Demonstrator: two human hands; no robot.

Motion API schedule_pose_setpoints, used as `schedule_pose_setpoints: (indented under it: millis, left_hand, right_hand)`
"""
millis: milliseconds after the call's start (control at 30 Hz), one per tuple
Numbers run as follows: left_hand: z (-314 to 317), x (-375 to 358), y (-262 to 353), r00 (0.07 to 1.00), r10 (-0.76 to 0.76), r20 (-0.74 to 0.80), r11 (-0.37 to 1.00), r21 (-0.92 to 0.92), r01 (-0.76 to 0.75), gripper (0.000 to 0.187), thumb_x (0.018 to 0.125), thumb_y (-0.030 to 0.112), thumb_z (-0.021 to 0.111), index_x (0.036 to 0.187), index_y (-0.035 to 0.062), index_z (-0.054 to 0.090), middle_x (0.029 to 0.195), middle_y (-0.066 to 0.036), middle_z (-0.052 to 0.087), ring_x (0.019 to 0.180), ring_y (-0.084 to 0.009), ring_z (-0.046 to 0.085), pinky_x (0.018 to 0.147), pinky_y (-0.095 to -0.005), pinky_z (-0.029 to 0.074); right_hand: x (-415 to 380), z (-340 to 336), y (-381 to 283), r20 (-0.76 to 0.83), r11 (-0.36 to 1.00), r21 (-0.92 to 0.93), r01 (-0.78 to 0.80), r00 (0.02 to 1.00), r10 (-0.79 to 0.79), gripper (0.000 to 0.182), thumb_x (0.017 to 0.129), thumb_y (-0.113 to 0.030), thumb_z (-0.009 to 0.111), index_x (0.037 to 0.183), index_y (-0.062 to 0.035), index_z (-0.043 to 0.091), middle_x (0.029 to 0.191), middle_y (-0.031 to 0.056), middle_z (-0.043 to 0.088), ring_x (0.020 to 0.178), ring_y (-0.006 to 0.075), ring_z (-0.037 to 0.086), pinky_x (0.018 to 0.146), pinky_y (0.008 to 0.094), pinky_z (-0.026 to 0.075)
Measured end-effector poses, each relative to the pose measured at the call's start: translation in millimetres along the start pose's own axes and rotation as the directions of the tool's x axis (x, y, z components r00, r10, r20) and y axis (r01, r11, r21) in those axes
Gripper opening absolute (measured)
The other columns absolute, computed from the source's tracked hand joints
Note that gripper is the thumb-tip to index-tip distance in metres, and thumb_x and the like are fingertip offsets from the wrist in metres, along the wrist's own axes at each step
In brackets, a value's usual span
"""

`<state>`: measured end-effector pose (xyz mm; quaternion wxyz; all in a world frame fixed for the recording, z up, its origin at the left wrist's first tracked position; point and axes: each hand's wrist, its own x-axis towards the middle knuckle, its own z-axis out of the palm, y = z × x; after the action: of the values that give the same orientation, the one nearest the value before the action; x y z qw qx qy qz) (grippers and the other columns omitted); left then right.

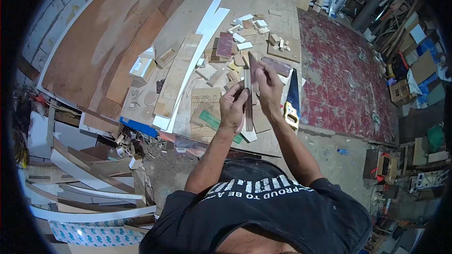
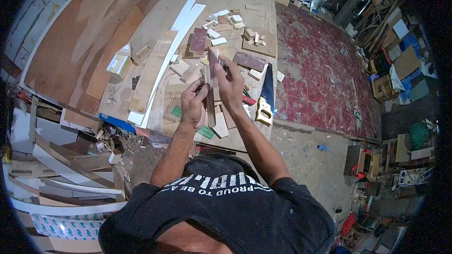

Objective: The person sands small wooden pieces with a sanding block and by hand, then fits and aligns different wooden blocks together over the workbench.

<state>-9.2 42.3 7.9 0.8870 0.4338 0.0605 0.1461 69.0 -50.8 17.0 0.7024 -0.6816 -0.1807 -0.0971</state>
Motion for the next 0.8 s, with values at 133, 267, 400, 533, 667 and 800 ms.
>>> schedule_pose_setpoints:
  millis: [133, 267, 400, 533, 667, 800]
  left_hand:
    - [-7, 5, -1, 0.999, -0.041, 0.018, 0.987, -0.154, 0.044, 0.037, 0.095, 0.004, 0.054, 0.131, -0.0025, 0.052, 0.106, -0.005, 0.064, 0.087, -0.0098, 0.062, 0.077, -0.0234, 0.052]
    - [-3, 2, 22, 0.988, -0.106, -0.113, 0.962, -0.262, 0.073, 0.046, 0.097, 0.007, 0.051, 0.142, 0.0020, 0.042, 0.106, -0.004, 0.063, 0.088, -0.0117, 0.062, 0.076, -0.0270, 0.053]
    - [-27, 9, 14, 0.996, -0.091, -0.006, 0.965, -0.247, 0.087, 0.049, 0.098, 0.011, 0.050, 0.146, 0.0050, 0.038, 0.105, -0.004, 0.063, 0.087, -0.0119, 0.061, 0.070, -0.0287, 0.053]
    - [-24, 14, 15, 0.989, -0.141, -0.048, 0.953, -0.279, 0.122, 0.048, 0.097, 0.008, 0.047, 0.145, 0.0107, 0.040, 0.102, -0.002, 0.061, 0.083, -0.0135, 0.060, 0.069, -0.0284, 0.052]
    - [-28, 19, 7, 0.993, -0.120, 0.017, 0.942, -0.313, 0.119, 0.045, 0.098, 0.011, 0.047, 0.143, 0.0106, 0.042, 0.107, -0.004, 0.062, 0.088, -0.0143, 0.061, 0.070, -0.0280, 0.052]
    - [-22, 19, 6, 0.989, -0.146, 0.013, 0.930, -0.339, 0.141, 0.040, 0.099, 0.013, 0.051, 0.138, 0.0071, 0.046, 0.104, -0.003, 0.063, 0.087, -0.0115, 0.061, 0.071, -0.0282, 0.053]
  right_hand:
    - [12, -2, -10, -0.032, 0.971, 0.228, -0.067, 0.997, 0.076, 0.032, 0.098, -0.018, 0.057, 0.123, 0.0018, 0.059, 0.102, 0.0040, 0.063, 0.091, 0.0096, 0.056, 0.080, 0.0222, 0.044]
    - [-3, -10, 8, 0.025, 0.920, 0.359, -0.159, 0.987, 0.160, 0.032, 0.098, -0.018, 0.056, 0.123, 0.0026, 0.059, 0.108, 0.0046, 0.063, 0.099, 0.0107, 0.057, 0.089, 0.0246, 0.043]
    - [-24, -9, -9, 0.071, 0.939, 0.287, -0.191, 0.981, 0.178, 0.032, 0.097, -0.017, 0.058, 0.123, 0.0021, 0.058, 0.108, 0.0048, 0.062, 0.097, 0.0100, 0.056, 0.088, 0.0254, 0.044]
    - [-32, -11, -7, 0.117, 0.922, 0.322, -0.214, 0.976, 0.186, 0.032, 0.097, -0.016, 0.059, 0.124, 0.0014, 0.058, 0.106, 0.0056, 0.061, 0.095, 0.0108, 0.057, 0.086, 0.0260, 0.046]
    - [-36, -16, -3, 0.110, 0.948, 0.261, -0.180, 0.982, 0.156, 0.033, 0.096, -0.016, 0.060, 0.124, 0.0012, 0.057, 0.108, 0.0070, 0.061, 0.096, 0.0121, 0.057, 0.086, 0.0264, 0.046]
    - [-40, -21, 0, 0.103, 0.954, 0.242, -0.179, 0.982, 0.158, 0.034, 0.096, -0.015, 0.061, 0.125, 0.0013, 0.057, 0.109, 0.0071, 0.061, 0.097, 0.0122, 0.057, 0.085, 0.0264, 0.047]
